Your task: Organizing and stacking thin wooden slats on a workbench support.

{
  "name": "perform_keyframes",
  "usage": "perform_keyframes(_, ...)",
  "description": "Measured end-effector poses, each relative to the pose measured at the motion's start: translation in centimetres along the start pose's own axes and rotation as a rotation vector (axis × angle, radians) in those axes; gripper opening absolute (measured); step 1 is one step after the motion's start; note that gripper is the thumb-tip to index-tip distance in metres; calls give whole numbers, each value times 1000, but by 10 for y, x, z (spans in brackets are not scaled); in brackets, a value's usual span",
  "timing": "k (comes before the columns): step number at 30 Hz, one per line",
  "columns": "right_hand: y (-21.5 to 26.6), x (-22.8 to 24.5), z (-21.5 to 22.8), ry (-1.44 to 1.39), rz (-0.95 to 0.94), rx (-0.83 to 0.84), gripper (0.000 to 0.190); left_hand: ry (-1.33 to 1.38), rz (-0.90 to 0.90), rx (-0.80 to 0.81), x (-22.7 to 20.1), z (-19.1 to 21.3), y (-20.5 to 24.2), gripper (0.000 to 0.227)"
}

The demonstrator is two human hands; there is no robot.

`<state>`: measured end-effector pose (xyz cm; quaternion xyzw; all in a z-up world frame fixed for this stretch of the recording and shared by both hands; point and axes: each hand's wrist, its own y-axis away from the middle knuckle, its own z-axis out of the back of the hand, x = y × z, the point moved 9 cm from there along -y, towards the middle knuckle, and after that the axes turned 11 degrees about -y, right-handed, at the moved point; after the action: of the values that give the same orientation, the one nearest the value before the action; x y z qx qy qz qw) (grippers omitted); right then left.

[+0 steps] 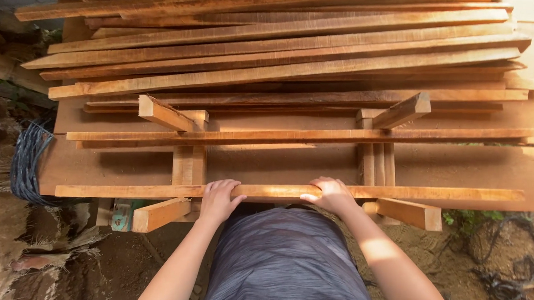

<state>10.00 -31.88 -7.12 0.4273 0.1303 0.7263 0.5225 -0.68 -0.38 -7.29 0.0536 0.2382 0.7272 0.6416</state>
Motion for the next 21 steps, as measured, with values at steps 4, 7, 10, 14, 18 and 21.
perform_keyframes(4,-5,-7,-9,13,-54,26,56,-8,3,-14,6,-12,0,47)
perform_keyframes(7,3,0,0,26,-16,0,54,8,23,-17,6,-16,-2,47)
perform_keyframes(10,6,1,3,-6,-33,-4,54,-18,37,-37,6,-20,-5,47)
perform_keyframes(14,-12,1,0,29,12,-111,51,4,41,-13,7,-21,-2,48)
perform_keyframes(18,-28,29,52,111,279,-729,66,25,32,51,5,-18,-5,48)
perform_keyframes(21,-33,75,85,103,314,-746,78,32,43,60,5,-16,-4,47)
